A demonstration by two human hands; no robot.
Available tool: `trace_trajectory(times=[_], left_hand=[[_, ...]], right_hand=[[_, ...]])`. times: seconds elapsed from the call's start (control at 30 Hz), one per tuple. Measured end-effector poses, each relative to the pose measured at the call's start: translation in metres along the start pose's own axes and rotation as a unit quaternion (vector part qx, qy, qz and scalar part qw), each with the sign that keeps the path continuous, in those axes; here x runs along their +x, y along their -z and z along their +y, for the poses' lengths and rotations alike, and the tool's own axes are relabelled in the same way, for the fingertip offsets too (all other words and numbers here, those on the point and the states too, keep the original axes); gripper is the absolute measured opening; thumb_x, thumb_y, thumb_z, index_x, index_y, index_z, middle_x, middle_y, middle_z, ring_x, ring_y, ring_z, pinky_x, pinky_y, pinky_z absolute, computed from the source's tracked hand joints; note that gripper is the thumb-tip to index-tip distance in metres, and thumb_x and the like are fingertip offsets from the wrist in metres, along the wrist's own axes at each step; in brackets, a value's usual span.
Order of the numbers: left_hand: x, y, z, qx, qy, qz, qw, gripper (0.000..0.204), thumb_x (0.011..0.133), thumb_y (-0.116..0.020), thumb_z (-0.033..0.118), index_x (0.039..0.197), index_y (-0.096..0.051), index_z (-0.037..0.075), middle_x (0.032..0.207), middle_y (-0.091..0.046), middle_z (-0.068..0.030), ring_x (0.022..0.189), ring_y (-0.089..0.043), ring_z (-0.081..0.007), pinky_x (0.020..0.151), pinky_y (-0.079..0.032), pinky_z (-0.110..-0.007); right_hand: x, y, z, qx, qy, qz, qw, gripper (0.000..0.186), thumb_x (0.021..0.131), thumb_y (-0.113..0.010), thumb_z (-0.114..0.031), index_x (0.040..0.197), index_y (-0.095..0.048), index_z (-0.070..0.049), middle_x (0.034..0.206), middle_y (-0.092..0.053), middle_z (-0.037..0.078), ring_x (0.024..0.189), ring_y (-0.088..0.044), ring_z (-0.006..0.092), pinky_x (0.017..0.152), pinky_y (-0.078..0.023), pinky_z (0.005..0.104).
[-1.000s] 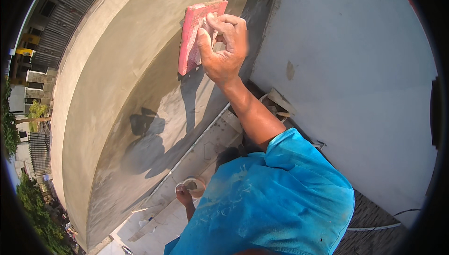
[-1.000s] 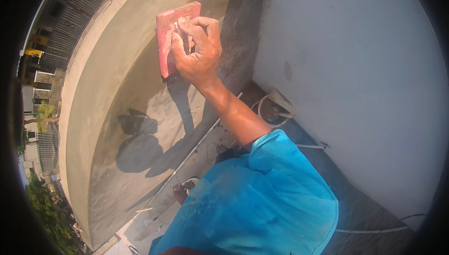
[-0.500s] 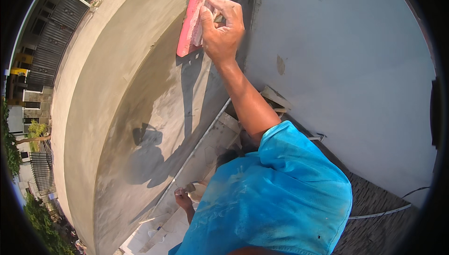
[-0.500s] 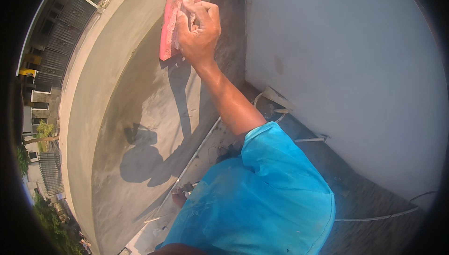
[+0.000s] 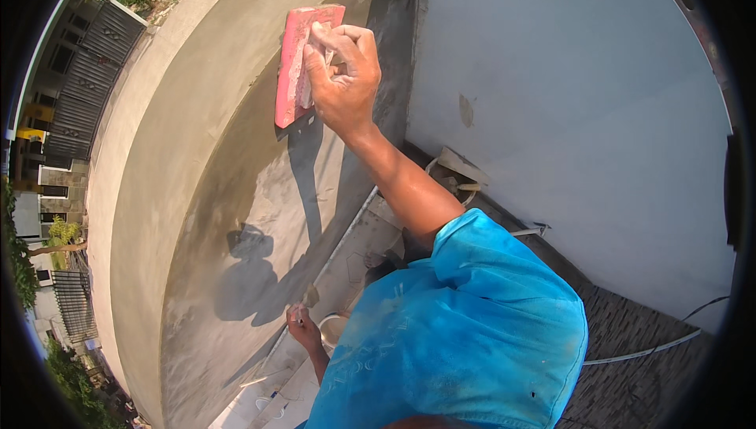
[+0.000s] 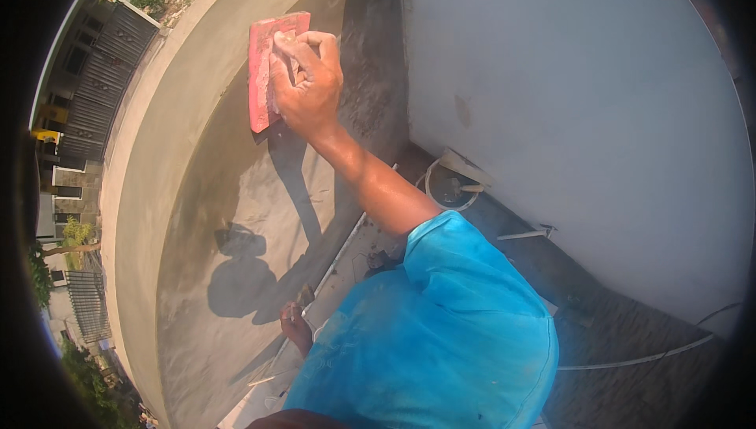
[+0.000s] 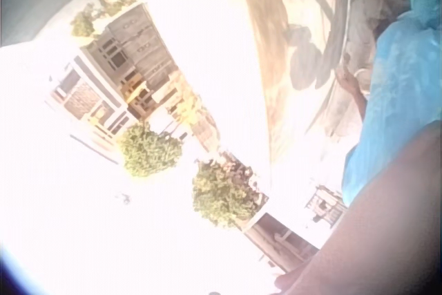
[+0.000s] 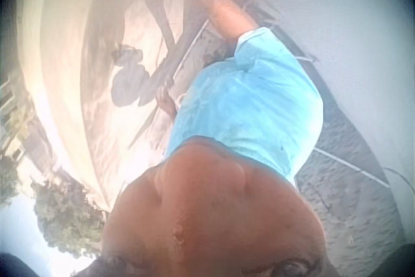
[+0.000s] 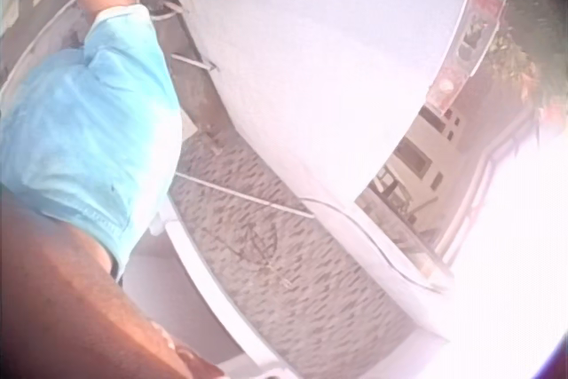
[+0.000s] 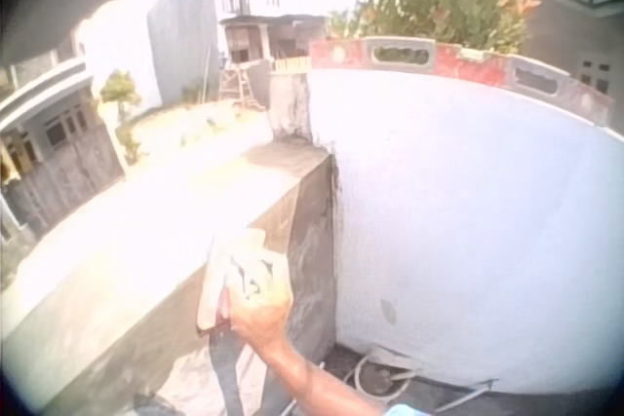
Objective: The person smooths a curved concrete surface using a pink trowel and a brush. They repeatedly dip the trowel into a bucket of water to wet the surface and then rub it along the edge of the concrete structure.
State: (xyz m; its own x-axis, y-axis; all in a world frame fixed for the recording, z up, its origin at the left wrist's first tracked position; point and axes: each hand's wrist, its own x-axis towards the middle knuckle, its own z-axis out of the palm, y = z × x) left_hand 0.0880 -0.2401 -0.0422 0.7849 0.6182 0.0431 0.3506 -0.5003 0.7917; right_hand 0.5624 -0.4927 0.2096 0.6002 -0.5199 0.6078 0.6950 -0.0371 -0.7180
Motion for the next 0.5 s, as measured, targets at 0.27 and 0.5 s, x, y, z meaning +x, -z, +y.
trace_trajectory(times=[0.27, 0.5], left_hand=[[0.024, -0.007, 0.070, -0.004, 0.018, 0.003, 1.000, 0.016, 0.099, -0.067, 0.011, 0.106, -0.071, -0.003, 0.105, -0.070, -0.0132, 0.100, -0.067, -0.0266, 0.089, -0.052, -0.036], [0.033, -0.016, 0.108, -0.004, -0.073, -0.013, 0.997, 0.012, 0.098, -0.065, 0.006, 0.103, -0.070, -0.004, 0.106, -0.070, -0.0141, 0.101, -0.068, -0.0283, 0.090, -0.052, -0.038]], right_hand=[[0.110, 0.032, 0.063, -0.068, 0.045, 0.075, 0.994, 0.023, 0.087, -0.075, -0.006, 0.109, -0.075, -0.001, 0.080, -0.065, 0.007, 0.074, -0.063, 0.0179, 0.070, -0.052, 0.0333], [0.006, 0.001, -0.005, 0.003, 0.001, -0.009, 1.000, 0.024, 0.083, -0.078, -0.004, 0.106, -0.074, -0.005, 0.106, -0.058, 0.010, 0.085, -0.059, 0.0158, 0.059, -0.049, 0.0323]])
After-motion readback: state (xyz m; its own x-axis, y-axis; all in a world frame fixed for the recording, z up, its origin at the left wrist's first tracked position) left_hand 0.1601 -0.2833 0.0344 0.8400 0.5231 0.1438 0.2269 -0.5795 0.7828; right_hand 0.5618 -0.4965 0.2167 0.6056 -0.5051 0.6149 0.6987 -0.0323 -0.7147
